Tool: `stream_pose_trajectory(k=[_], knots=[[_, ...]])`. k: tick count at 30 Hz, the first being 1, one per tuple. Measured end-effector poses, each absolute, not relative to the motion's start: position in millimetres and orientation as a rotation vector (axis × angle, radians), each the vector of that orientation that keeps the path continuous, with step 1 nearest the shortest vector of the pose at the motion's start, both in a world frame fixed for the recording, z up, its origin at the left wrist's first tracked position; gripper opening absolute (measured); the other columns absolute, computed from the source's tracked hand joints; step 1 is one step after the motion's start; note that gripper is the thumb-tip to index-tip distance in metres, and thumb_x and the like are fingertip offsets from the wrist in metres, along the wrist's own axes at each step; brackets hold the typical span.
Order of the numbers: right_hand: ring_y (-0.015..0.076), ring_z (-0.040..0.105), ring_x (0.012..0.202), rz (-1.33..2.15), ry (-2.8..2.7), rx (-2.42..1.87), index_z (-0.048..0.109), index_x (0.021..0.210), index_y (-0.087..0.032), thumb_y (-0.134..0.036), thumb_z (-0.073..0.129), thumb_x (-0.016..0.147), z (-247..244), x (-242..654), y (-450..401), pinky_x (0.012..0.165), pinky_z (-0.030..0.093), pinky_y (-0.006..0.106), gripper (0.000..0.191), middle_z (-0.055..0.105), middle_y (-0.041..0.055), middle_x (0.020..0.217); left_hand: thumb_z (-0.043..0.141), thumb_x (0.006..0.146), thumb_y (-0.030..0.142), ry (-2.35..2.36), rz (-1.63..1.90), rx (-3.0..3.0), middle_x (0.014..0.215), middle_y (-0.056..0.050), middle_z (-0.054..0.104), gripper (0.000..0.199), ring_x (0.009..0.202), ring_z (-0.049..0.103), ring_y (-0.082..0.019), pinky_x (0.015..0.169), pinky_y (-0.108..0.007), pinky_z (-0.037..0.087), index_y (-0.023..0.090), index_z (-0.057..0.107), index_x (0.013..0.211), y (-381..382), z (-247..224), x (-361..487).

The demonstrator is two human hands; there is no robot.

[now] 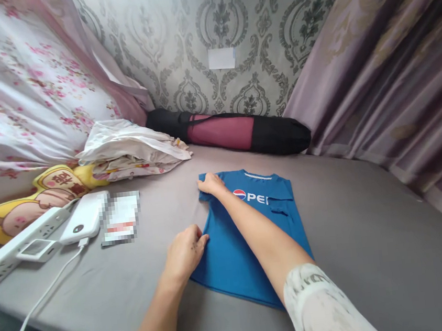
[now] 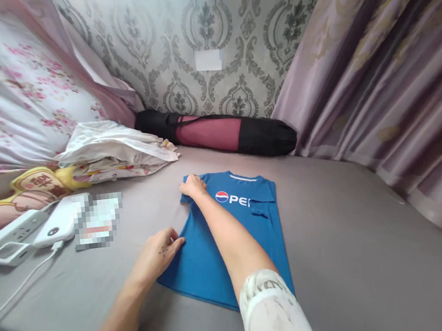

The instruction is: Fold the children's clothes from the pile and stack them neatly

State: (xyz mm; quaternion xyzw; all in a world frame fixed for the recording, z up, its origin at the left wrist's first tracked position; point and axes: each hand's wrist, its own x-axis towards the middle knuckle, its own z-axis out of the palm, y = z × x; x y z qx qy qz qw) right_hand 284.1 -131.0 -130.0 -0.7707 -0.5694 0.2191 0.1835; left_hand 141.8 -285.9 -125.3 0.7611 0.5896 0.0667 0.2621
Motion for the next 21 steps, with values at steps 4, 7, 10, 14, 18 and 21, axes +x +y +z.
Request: stream_pose_trajectory(k=[4, 7, 10, 14, 18, 21], knots=[[0.0299, 0.056, 0.12, 0.532, -1.618, -2.312, 0.05, 0.134, -0.008, -0.039, 0.068, 0.078, -132.1, 266.1, -128.1, 0.095, 0.047, 0.037, 0.066, 0.054, 0.0234, 0.134, 0.048, 0.091, 0.029, 1.611, 0.137, 2.034, 0.077, -0.004, 0.065, 0.017, 0.073, 0.058, -0.018, 0.062, -0.026, 0.033, 0.02, 0.057, 0.08, -285.5, -120.1, 141.5], [0.0297, 0.059, 0.116, 0.499, -1.616, -2.294, 0.054, 0.129, -0.006, -0.02, 0.064, 0.079, -135.4, 258.9, -126.4, 0.093, 0.048, 0.037, 0.053, 0.057, 0.0246, 0.129, 0.047, 0.09, 0.028, 1.614, 0.138, 2.036, 0.076, -0.004, 0.065, 0.017, 0.071, 0.058, -0.017, 0.061, -0.027, 0.032, 0.02, 0.055, 0.077, -286.1, -118.1, 142.2], [0.0304, 0.059, 0.116, 0.567, -1.594, -2.204, 0.065, 0.114, -0.008, -0.006, 0.061, 0.075, -137.7, 260.5, -125.4, 0.094, 0.047, 0.039, 0.039, 0.062, 0.0228, 0.122, 0.045, 0.089, 0.029, 1.605, 0.181, 2.037, 0.077, -0.004, 0.065, 0.018, 0.07, 0.057, -0.017, 0.062, -0.027, 0.033, 0.02, 0.054, 0.077, -286.1, -120.7, 142.1], [0.0273, 0.062, 0.112, 0.655, -1.486, -2.104, 0.07, 0.096, -0.014, -0.007, 0.061, 0.074, -140.7, 277.1, -124.7, 0.092, 0.048, 0.035, 0.025, 0.068, 0.0162, 0.113, 0.045, 0.088, 0.034, 1.52, 0.251, 2.003, 0.078, -0.004, 0.065, 0.017, 0.071, 0.057, -0.017, 0.062, -0.027, 0.035, 0.02, 0.053, 0.081, -285.5, -127.4, 139.3], [0.0212, 0.069, 0.083, 0.774, -1.283, -1.954, 0.066, 0.071, -0.017, -0.013, 0.059, 0.076, -143.1, 299.7, -125.8, 0.076, 0.053, 0.028, 0.009, 0.071, 0.0075, 0.079, 0.047, 0.085, 0.041, 1.444, 0.297, 1.984, 0.075, -0.003, 0.063, 0.023, 0.07, 0.056, -0.018, 0.062, -0.027, 0.037, 0.02, 0.053, 0.082, -286.5, -128.2, 137.8], [0.0124, 0.061, 0.054, 0.87, -1.088, -1.797, 0.058, 0.061, -0.019, -0.015, 0.054, 0.078, -141.2, 314.7, -129.1, 0.057, 0.051, 0.02, 0.018, 0.057, -0.0024, 0.052, 0.048, 0.082, 0.044, 1.396, 0.348, 1.959, 0.068, 0.0, 0.058, 0.025, 0.066, 0.053, -0.017, 0.059, -0.027, 0.035, 0.02, 0.053, 0.08, -287.8, -123.7, 140.0]])
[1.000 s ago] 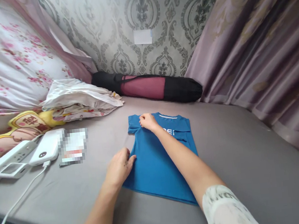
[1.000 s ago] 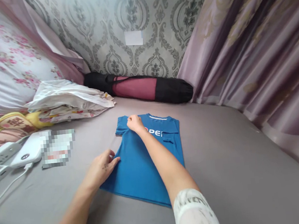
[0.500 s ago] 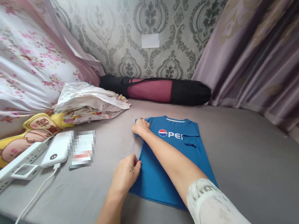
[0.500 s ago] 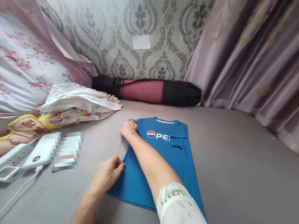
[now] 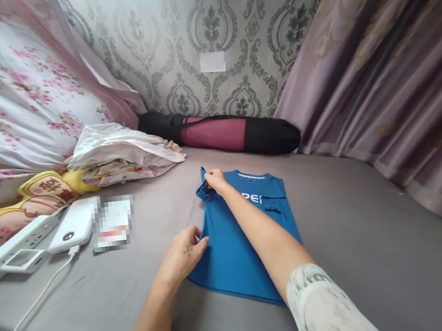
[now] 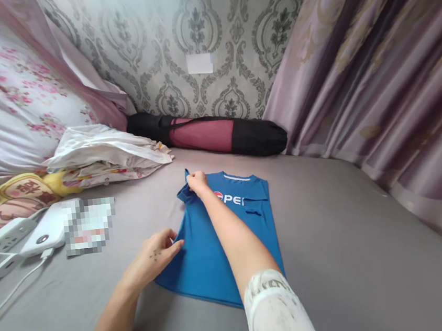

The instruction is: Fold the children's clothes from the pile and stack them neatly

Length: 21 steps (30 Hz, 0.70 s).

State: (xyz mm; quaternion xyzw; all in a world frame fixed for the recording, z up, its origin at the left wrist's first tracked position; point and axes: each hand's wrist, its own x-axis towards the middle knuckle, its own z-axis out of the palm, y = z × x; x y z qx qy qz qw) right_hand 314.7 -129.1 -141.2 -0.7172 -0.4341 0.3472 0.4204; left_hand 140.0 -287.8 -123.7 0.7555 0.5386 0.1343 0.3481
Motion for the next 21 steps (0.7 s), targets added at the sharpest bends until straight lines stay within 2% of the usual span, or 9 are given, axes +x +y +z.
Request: stream_pose_trajectory(k=[2, 5, 12, 21], knots=[[0.0086, 0.053, 0.046, 0.927, -0.959, -1.687, 0.054, 0.061, -0.019, -0.013, 0.052, 0.078, -138.6, 325.0, -132.3, 0.05, 0.047, 0.017, 0.018, 0.049, -0.0061, 0.047, 0.048, 0.08, 0.046, 1.374, 0.383, 1.934, 0.063, 0.003, 0.054, 0.026, 0.062, 0.05, -0.015, 0.057, -0.026, 0.033, 0.02, 0.053, 0.079, -288.3, -120.7, 142.4], [0.0064, 0.048, 0.042, 0.998, -0.787, -1.538, 0.051, 0.062, -0.019, -0.013, 0.051, 0.075, -134.6, 342.7, -139.9, 0.047, 0.045, 0.015, 0.015, 0.046, -0.008, 0.046, 0.048, 0.078, 0.046, 1.3, 0.438, 1.896, 0.059, 0.005, 0.047, 0.027, 0.059, 0.046, -0.014, 0.055, -0.026, 0.031, 0.02, 0.052, 0.08, -289.2, -119.2, 146.3], [0.0062, 0.046, 0.041, 1.052, -0.515, -1.335, 0.047, 0.064, -0.02, -0.013, 0.053, 0.072, -130.0, 384.7, -174.9, 0.043, 0.043, 0.015, 0.012, 0.047, -0.0091, 0.047, 0.05, 0.077, 0.042, 1.195, 0.484, 1.877, 0.057, 0.006, 0.046, 0.026, 0.056, 0.044, -0.012, 0.055, -0.025, 0.032, 0.019, 0.054, 0.086, -296.8, -121.5, 156.0], [0.0052, 0.044, 0.037, 1.016, -0.359, -1.394, 0.048, 0.064, -0.02, -0.011, 0.056, 0.073, -139.7, 421.7, -206.9, 0.038, 0.039, 0.013, 0.016, 0.047, -0.0091, 0.044, 0.048, 0.081, 0.043, 1.057, 0.502, 1.85, 0.057, 0.005, 0.048, 0.028, 0.053, 0.043, -0.011, 0.052, -0.024, 0.031, 0.018, 0.057, 0.09, -309.8, -121.5, 172.6]])
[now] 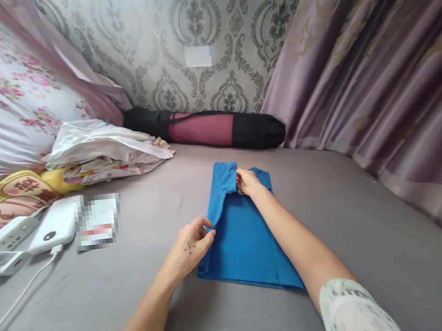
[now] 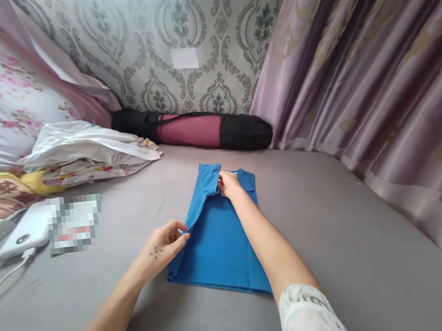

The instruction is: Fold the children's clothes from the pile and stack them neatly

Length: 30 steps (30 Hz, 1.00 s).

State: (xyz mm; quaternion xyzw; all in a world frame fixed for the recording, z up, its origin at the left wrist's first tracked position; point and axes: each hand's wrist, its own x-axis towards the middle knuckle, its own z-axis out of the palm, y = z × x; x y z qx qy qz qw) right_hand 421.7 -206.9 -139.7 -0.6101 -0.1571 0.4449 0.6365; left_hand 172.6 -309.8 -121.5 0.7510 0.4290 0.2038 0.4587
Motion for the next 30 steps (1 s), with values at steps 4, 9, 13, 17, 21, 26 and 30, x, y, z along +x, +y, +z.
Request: stream_pose_trajectory(k=[4, 9, 13, 17, 21, 26, 30], knots=[[0.005, 0.045, 0.037, 0.98, -0.381, -1.452, 0.049, 0.062, -0.019, -0.009, 0.056, 0.073, -141.4, 424.4, -216.4, 0.038, 0.04, 0.013, 0.016, 0.048, -0.0082, 0.043, 0.048, 0.083, 0.044, 1.016, 0.499, 1.887, 0.06, 0.003, 0.051, 0.029, 0.055, 0.046, -0.011, 0.053, -0.023, 0.033, 0.018, 0.058, 0.092, -315.0, -121.0, 178.1], [0.0052, 0.046, 0.036, 0.937, -0.439, -1.545, 0.053, 0.06, -0.017, -0.007, 0.056, 0.07, -143.7, 425.7, -225.1, 0.036, 0.042, 0.013, 0.015, 0.049, -0.007, 0.043, 0.05, 0.082, 0.044, 0.992, 0.476, 1.914, 0.064, 0.002, 0.055, 0.029, 0.057, 0.048, -0.012, 0.053, -0.023, 0.035, 0.019, 0.059, 0.093, -318.1, -122.9, 181.0], [0.0067, 0.048, 0.035, 0.915, -0.473, -1.62, 0.052, 0.058, -0.018, -0.006, 0.055, 0.071, -145.9, 428.6, -228.0, 0.036, 0.044, 0.015, 0.018, 0.048, -0.0063, 0.041, 0.053, 0.081, 0.041, 0.958, 0.444, 1.938, 0.066, 0.003, 0.055, 0.027, 0.059, 0.047, -0.012, 0.055, -0.023, 0.034, 0.019, 0.059, 0.096, -318.8, -124.5, 180.3], [0.007, 0.048, 0.034, 0.896, -0.529, -1.67, 0.051, 0.058, -0.018, -0.005, 0.054, 0.072, -145.6, 431.3, -230.0, 0.036, 0.045, 0.015, 0.02, 0.047, -0.0061, 0.039, 0.056, 0.081, 0.045, 0.929, 0.389, 1.913, 0.064, 0.003, 0.054, 0.03, 0.057, 0.045, -0.011, 0.054, -0.022, 0.033, 0.018, 0.062, 0.095, -321.3, -120.0, 179.9], [0.0076, 0.047, 0.032, 0.873, -0.604, -1.713, 0.053, 0.059, -0.018, -0.005, 0.053, 0.072, -142.9, 431.7, -232.6, 0.035, 0.044, 0.016, 0.019, 0.048, -0.0059, 0.039, 0.055, 0.081, 0.055, 0.958, 0.334, 1.898, 0.057, 0.004, 0.048, 0.039, 0.053, 0.04, -0.01, 0.05, -0.022, 0.03, 0.017, 0.065, 0.083, -323.1, -115.1, 181.8], [0.0083, 0.048, 0.032, 0.772, -0.674, -1.794, 0.062, 0.075, -0.018, -0.005, 0.058, 0.07, -143.1, 437.3, -235.1, 0.033, 0.038, 0.015, 0.014, 0.051, -0.0067, 0.041, 0.048, 0.083, 0.056, 1.09, 0.466, 1.901, 0.055, 0.004, 0.045, 0.043, 0.054, 0.039, -0.011, 0.051, -0.023, 0.028, 0.017, 0.06, 0.071, -311.5, -123.3, 177.6], [0.0091, 0.048, 0.034, 0.628, -0.72, -1.886, 0.064, 0.094, -0.017, -0.007, 0.059, 0.07, -145.5, 447.0, -236.6, 0.034, 0.036, 0.016, 0.026, 0.052, -0.008, 0.045, 0.047, 0.083, 0.052, 1.226, 0.496, 1.944, 0.061, 0.001, 0.055, 0.037, 0.059, 0.048, -0.014, 0.057, -0.024, 0.033, 0.018, 0.062, 0.078, -302.3, -127.4, 167.1]])
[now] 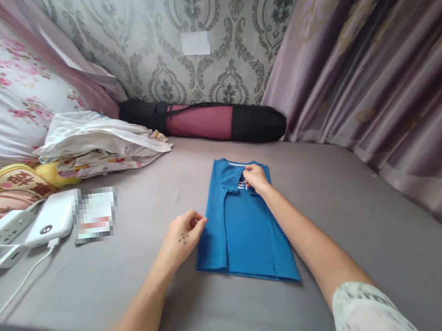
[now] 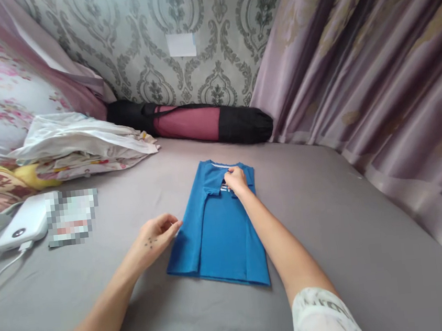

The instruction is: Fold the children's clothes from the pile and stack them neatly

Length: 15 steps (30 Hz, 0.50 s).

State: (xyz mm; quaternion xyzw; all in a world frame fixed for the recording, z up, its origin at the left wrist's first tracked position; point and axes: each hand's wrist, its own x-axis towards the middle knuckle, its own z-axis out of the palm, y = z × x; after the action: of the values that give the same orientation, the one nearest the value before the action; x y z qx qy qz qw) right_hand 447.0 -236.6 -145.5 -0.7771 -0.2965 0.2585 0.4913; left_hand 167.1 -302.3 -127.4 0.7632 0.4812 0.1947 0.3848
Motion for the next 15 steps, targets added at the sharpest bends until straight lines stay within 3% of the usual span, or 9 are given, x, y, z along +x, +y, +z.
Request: stream_pose_trajectory(k=[2, 5, 10, 15], knots=[[0.0089, 0.05, 0.036, 0.535, -0.829, -1.945, 0.066, 0.092, -0.017, -0.009, 0.059, 0.072, -144.2, 446.8, -240.3, 0.036, 0.037, 0.016, 0.023, 0.055, -0.0069, 0.048, 0.049, 0.082, 0.051, 1.234, 0.407, 1.98, 0.066, 0.0, 0.06, 0.035, 0.062, 0.052, -0.015, 0.059, -0.025, 0.035, 0.018, 0.062, 0.081, -302.2, -126.0, 163.3], [0.0088, 0.05, 0.036, 0.597, -1.148, -1.996, 0.066, 0.073, -0.017, -0.013, 0.058, 0.075, -137.6, 432.2, -255.5, 0.037, 0.036, 0.016, 0.009, 0.058, -0.0037, 0.048, 0.053, 0.08, 0.053, 1.229, 0.275, 2.016, 0.069, -0.002, 0.063, 0.035, 0.063, 0.054, -0.016, 0.058, -0.026, 0.035, 0.019, 0.062, 0.08, -304.8, -123.8, 161.0], [0.0097, 0.048, 0.031, 1.208, -1.686, -1.969, 0.058, 0.048, -0.018, -0.024, 0.061, 0.078, -124.6, 383.3, -301.7, 0.032, 0.035, 0.019, 0.031, 0.058, 0.002, 0.042, 0.054, 0.079, 0.049, 1.252, 0.167, 2.039, 0.066, -0.002, 0.062, 0.03, 0.061, 0.053, -0.016, 0.057, -0.026, 0.033, 0.02, 0.061, 0.077, -305.9, -124.2, 159.7], [0.0104, 0.051, 0.033, 1.274, -1.749, -1.96, 0.053, 0.044, -0.019, -0.03, 0.059, 0.08, -118.6, 351.3, -332.1, 0.032, 0.038, 0.019, 0.039, 0.059, 0.0026, 0.043, 0.05, 0.08, 0.044, 1.241, 0.152, 2.014, 0.062, -0.001, 0.06, 0.028, 0.059, 0.052, -0.016, 0.056, -0.026, 0.033, 0.019, 0.061, 0.075, -304.2, -122.7, 159.1]])
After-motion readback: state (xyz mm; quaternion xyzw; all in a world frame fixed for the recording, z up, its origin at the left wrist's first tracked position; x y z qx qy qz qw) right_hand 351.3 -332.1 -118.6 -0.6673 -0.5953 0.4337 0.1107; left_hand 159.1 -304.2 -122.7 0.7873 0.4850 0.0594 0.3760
